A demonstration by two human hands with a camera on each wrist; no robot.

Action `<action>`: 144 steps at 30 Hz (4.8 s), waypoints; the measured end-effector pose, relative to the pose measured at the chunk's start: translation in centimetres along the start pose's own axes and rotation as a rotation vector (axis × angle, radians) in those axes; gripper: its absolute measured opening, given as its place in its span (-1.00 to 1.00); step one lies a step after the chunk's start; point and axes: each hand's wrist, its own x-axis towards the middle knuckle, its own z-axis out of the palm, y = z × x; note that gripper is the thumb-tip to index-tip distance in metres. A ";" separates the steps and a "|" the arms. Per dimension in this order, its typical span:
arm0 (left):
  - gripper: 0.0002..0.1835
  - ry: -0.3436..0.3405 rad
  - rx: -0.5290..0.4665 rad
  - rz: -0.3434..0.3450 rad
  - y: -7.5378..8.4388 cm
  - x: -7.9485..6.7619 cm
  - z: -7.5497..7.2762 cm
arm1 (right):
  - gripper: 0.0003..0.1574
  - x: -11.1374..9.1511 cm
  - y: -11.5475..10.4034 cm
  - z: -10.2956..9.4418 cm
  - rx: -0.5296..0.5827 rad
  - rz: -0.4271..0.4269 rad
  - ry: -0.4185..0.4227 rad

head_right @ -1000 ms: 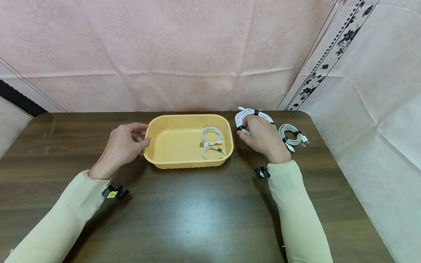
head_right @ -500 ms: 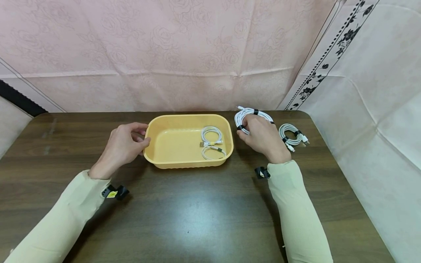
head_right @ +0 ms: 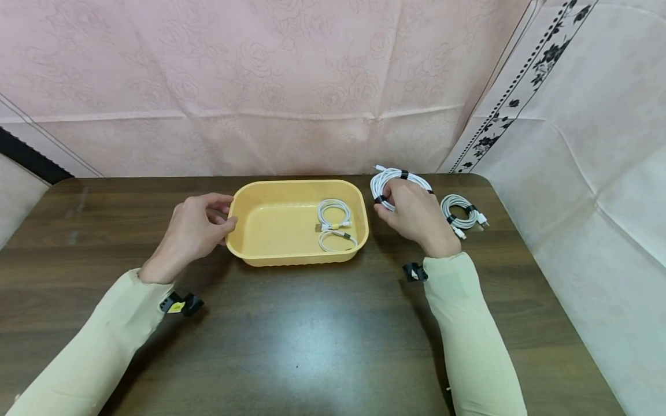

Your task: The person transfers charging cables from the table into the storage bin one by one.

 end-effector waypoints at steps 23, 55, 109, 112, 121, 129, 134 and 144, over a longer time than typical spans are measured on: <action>-0.52 0.003 0.004 0.008 0.0 -0.1 0.0 | -0.73 -0.1 -0.1 -0.1 0.004 -0.006 0.022; -0.51 0.006 0.000 0.020 0.0 -0.1 -0.1 | -0.75 -0.3 -0.4 -0.5 0.014 -0.033 0.059; -0.52 0.012 -0.006 0.020 -0.1 -0.1 -0.1 | -0.67 -0.5 -1.2 -0.6 0.021 -0.051 0.059; -0.52 0.014 -0.007 0.018 -0.1 -0.1 -0.1 | -0.67 -0.5 -1.2 -0.7 0.025 -0.044 0.050; -0.52 0.011 -0.009 0.022 -0.1 -0.1 -0.1 | -0.66 -0.5 -1.4 -0.7 0.028 -0.050 0.051; -0.52 0.007 -0.009 0.020 -0.1 -0.1 -0.1 | -0.65 -0.6 -1.6 -0.8 0.044 -0.046 0.040; -0.52 0.005 -0.009 0.017 0.0 -0.2 -0.1 | -0.66 -0.6 -1.7 -0.9 0.037 -0.053 0.049; -0.53 0.018 0.003 0.022 -0.1 -0.1 0.0 | -0.67 -0.7 -1.8 -0.8 0.027 -0.078 0.065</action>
